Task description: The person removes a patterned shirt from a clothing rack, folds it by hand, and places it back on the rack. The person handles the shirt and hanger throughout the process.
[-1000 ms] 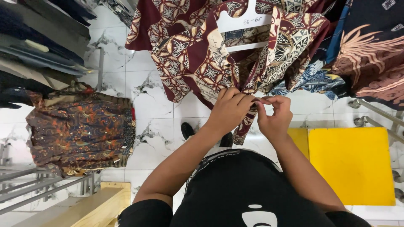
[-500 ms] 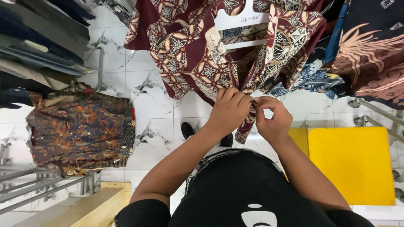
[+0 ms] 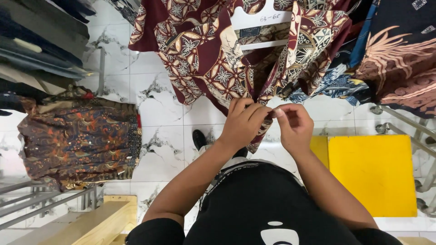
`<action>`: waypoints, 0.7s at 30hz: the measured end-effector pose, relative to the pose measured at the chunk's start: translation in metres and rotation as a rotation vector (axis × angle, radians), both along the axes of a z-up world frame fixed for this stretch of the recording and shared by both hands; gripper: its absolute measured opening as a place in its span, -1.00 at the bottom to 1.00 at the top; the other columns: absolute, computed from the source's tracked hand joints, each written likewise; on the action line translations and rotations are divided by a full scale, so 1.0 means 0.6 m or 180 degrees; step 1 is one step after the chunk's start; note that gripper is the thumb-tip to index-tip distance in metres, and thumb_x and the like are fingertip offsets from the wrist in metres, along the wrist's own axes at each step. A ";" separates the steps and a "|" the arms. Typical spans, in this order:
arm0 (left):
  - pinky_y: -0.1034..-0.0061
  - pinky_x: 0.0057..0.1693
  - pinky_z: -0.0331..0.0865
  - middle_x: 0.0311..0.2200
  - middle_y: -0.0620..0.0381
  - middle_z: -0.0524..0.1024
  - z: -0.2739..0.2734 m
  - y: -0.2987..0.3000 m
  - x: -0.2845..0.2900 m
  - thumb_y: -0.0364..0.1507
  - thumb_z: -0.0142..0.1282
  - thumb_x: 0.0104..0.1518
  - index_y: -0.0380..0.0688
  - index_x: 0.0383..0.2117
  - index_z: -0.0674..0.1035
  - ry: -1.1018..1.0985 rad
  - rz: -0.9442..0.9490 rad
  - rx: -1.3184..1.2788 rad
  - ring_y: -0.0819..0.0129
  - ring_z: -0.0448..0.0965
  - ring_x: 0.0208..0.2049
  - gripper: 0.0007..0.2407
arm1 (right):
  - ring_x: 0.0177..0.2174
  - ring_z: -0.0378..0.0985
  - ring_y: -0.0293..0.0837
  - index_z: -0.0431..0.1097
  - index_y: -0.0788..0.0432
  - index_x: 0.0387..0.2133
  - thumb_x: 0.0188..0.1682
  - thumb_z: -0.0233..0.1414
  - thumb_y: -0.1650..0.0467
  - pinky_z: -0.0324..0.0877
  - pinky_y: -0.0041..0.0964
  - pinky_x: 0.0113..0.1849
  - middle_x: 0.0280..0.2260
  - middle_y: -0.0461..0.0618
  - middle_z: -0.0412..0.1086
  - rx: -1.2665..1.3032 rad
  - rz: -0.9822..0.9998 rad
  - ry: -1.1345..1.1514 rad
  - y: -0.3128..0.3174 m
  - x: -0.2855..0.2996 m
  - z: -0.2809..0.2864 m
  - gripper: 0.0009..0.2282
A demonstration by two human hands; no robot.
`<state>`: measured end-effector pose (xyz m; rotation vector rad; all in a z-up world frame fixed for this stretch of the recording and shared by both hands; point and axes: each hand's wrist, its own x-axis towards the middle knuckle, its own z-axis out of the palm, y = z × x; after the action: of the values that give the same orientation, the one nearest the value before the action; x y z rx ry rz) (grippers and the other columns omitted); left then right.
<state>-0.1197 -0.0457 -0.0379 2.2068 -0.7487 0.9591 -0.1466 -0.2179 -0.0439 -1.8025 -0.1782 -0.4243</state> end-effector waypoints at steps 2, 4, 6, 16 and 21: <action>0.34 -0.02 0.35 -0.37 0.25 0.49 -0.008 0.000 -0.003 -0.41 0.00 0.33 0.02 -0.22 0.59 -0.0023 -0.0020 -0.0081 0.27 0.48 -0.18 -0.91 | -0.35 0.63 0.05 0.46 0.31 -0.26 0.14 0.10 0.47 0.51 -0.08 -0.27 -0.38 0.16 0.50 0.0118 0.0037 0.0270 0.005 0.005 -0.005 -0.92; 0.33 -0.01 0.36 -0.33 0.27 0.53 -0.007 0.003 -0.007 -0.40 0.01 0.33 0.04 -0.20 0.59 -0.0044 -0.0033 -0.0149 0.26 0.49 -0.18 -0.91 | -0.35 0.63 -0.01 0.48 0.30 -0.26 0.13 0.12 0.48 0.50 -0.12 -0.28 -0.40 0.14 0.50 0.0246 0.0080 0.0543 0.009 0.009 -0.009 -0.93; 0.41 -0.04 0.39 -0.28 0.29 0.56 0.006 0.008 -0.006 -0.49 0.09 0.29 0.02 -0.26 0.60 -0.0156 -0.0173 -0.0356 0.33 0.51 -0.23 -0.94 | -0.37 0.63 -0.03 0.48 0.33 -0.25 0.13 0.12 0.47 0.54 -0.09 -0.23 -0.42 0.15 0.48 0.0631 0.0226 0.0722 0.012 0.013 -0.008 -0.91; 0.31 -0.02 0.44 -0.14 0.20 0.54 -0.017 0.007 -0.018 -0.54 0.26 0.14 -0.01 -0.37 0.61 -0.0177 -0.0261 -0.0329 0.26 0.55 -0.13 -0.92 | -0.45 0.47 -0.27 0.40 0.25 -0.28 0.11 0.19 0.46 0.43 -0.35 -0.31 -0.48 -0.02 0.37 0.0919 -0.0268 0.0736 0.028 0.038 -0.043 -0.89; 0.31 -0.06 0.43 -0.24 0.19 0.49 -0.017 0.018 -0.012 -0.48 0.20 0.21 -0.02 -0.51 0.54 -0.0121 -0.0094 -0.0420 0.22 0.53 -0.19 -0.87 | -0.36 0.42 -0.31 0.40 0.23 -0.38 0.07 0.26 0.52 0.36 -0.41 -0.25 -0.43 -0.06 0.37 0.1036 -0.0473 0.0582 0.032 0.024 -0.052 -0.86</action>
<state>-0.1268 -0.0350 -0.0484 2.0636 -0.7124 1.0091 -0.1320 -0.1984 -0.0751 -1.5273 0.1466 -0.3673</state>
